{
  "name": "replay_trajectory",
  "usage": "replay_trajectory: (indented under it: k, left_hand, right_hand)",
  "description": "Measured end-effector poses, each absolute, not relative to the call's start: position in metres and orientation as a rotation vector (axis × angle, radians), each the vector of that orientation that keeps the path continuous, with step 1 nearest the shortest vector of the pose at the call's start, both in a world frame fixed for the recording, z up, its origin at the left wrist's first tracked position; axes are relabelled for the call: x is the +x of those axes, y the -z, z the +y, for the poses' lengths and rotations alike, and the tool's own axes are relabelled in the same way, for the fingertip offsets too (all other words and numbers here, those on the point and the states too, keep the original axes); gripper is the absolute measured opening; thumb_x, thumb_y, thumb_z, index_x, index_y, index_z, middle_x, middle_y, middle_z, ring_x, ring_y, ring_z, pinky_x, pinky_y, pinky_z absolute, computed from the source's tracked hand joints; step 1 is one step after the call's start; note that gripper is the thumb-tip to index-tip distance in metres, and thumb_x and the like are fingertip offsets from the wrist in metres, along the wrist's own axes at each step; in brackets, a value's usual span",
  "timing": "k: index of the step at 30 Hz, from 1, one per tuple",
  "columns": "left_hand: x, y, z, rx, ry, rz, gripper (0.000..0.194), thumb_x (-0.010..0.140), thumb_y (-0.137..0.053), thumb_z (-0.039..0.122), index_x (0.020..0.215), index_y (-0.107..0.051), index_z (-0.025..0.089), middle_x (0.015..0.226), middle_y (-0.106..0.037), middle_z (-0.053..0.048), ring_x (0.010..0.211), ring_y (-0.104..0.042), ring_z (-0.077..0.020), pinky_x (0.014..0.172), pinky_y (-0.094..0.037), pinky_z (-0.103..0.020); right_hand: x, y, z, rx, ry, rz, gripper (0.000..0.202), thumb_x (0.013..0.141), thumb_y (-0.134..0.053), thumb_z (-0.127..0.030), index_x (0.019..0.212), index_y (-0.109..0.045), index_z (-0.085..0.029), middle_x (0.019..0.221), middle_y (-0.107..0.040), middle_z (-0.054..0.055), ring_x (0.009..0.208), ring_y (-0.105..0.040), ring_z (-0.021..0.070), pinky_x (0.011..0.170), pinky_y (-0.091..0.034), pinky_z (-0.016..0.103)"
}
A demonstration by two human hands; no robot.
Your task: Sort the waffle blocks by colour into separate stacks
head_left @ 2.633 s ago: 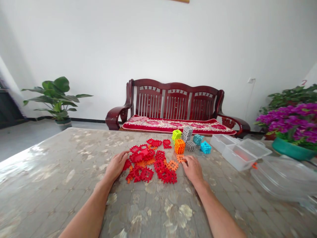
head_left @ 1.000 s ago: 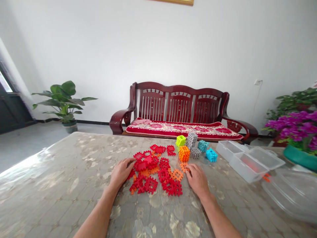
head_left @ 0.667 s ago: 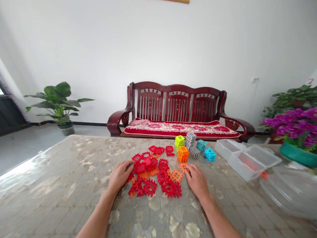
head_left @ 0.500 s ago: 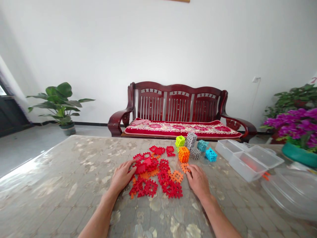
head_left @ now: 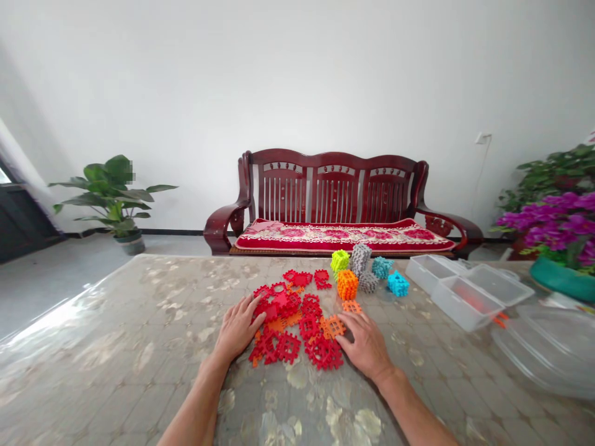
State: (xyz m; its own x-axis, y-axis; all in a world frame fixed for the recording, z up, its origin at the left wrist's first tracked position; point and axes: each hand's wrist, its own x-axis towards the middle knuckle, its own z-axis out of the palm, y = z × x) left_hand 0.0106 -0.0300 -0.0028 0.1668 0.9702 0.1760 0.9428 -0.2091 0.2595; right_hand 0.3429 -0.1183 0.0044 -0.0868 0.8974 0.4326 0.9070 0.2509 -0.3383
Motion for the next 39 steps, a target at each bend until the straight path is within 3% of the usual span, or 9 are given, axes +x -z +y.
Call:
replay_trajectory:
  k: [7, 16, 32, 39]
  left_hand:
    - [0.011, -0.003, -0.032, 2.317, -0.450, 1.898, 0.052, 0.094, -0.040, 0.046, 0.142, -0.050, 0.029, 0.152, -0.046, -0.007, 0.140, -0.040, -0.0260, 0.116, -0.029, -0.046]
    - [0.008, 0.006, -0.027, 2.336, -0.518, 1.884, 0.051, 0.094, -0.040, 0.047, 0.139, -0.053, 0.028, 0.150, -0.047, -0.007, 0.139, -0.042, -0.0248, 0.115, -0.030, -0.044]
    - [0.009, 0.001, -0.029, 2.306, -0.520, 1.896, 0.049, 0.093, -0.040, 0.044, 0.137, -0.055, 0.028, 0.148, -0.050, -0.007, 0.137, -0.043, -0.0247, 0.114, -0.030, -0.044]
    - [0.008, 0.001, -0.029, 2.306, -0.562, 1.886, 0.047, 0.093, -0.041, 0.044, 0.135, -0.056, 0.030, 0.147, -0.052, -0.006, 0.135, -0.045, -0.0239, 0.113, -0.031, -0.043]
  right_hand:
    - [0.327, -0.011, -0.120, -1.748, 0.009, -1.959, 0.043, 0.078, -0.068, -0.031, 0.120, -0.065, -0.023, 0.122, -0.068, 0.008, 0.113, -0.058, 0.0272, 0.098, -0.044, 0.040]
    - [0.322, -0.005, -0.116, -1.733, 0.011, -1.889, 0.040, 0.079, -0.061, -0.023, 0.119, -0.064, -0.021, 0.116, -0.069, 0.007, 0.106, -0.061, 0.0239, 0.097, -0.045, 0.036]
    - [0.362, 0.001, -0.087, -2.055, 0.166, -1.608, 0.060, 0.080, -0.064, -0.039, 0.134, -0.053, -0.015, 0.114, -0.069, 0.014, 0.104, -0.062, 0.0285, 0.088, -0.046, 0.036]
    - [0.358, 0.002, -0.082, -2.098, 0.270, -1.668, 0.052, 0.082, -0.059, -0.028, 0.131, -0.053, -0.014, 0.109, -0.069, 0.016, 0.099, -0.062, 0.0292, 0.089, -0.042, 0.038]
